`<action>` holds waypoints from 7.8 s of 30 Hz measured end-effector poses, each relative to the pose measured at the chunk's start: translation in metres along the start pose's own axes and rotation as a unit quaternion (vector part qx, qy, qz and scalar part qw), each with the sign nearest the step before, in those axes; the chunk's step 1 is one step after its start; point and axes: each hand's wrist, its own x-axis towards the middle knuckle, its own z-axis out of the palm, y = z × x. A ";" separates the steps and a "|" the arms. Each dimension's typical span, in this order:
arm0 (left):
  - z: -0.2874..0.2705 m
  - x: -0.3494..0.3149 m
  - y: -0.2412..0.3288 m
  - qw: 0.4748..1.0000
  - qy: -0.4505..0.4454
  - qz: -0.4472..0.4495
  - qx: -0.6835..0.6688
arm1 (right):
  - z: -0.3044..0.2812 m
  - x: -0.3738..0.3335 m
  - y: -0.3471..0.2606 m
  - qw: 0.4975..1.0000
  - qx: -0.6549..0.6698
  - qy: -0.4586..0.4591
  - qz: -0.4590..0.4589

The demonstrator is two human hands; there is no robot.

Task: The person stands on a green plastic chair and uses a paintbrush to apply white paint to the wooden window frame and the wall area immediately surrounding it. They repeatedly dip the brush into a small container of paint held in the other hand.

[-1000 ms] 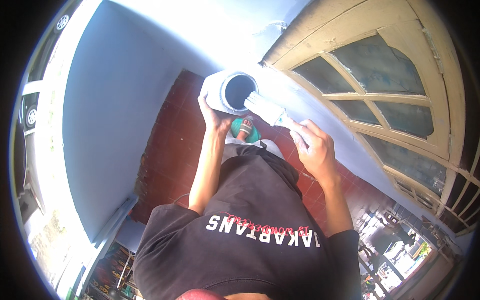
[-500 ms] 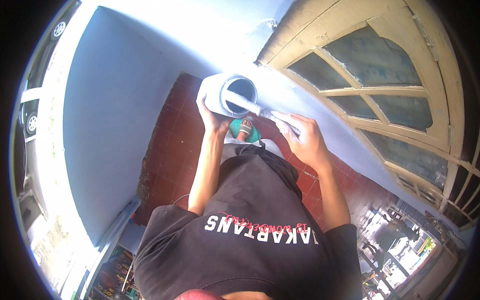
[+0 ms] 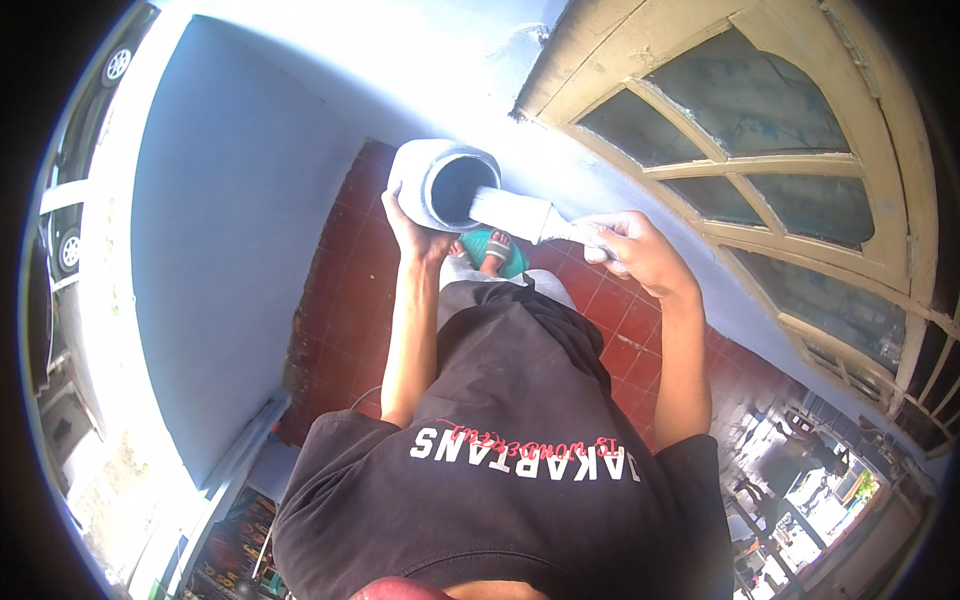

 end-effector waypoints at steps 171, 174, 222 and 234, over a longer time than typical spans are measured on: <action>-0.021 -0.039 0.061 0.992 0.062 -0.012 0.108 | 0.023 0.294 0.174 0.867 -0.174 0.409 -0.227; -0.016 -0.038 0.061 0.991 0.059 -0.017 0.116 | 0.023 0.295 0.160 0.862 -0.181 0.420 -0.220; -0.013 -0.030 0.048 0.993 0.067 -0.064 0.067 | 0.021 0.307 0.205 0.849 -0.105 0.410 -0.316; -0.008 -0.047 0.046 0.992 0.053 -0.053 0.104 | 0.015 0.275 0.131 0.830 -0.091 0.406 -0.372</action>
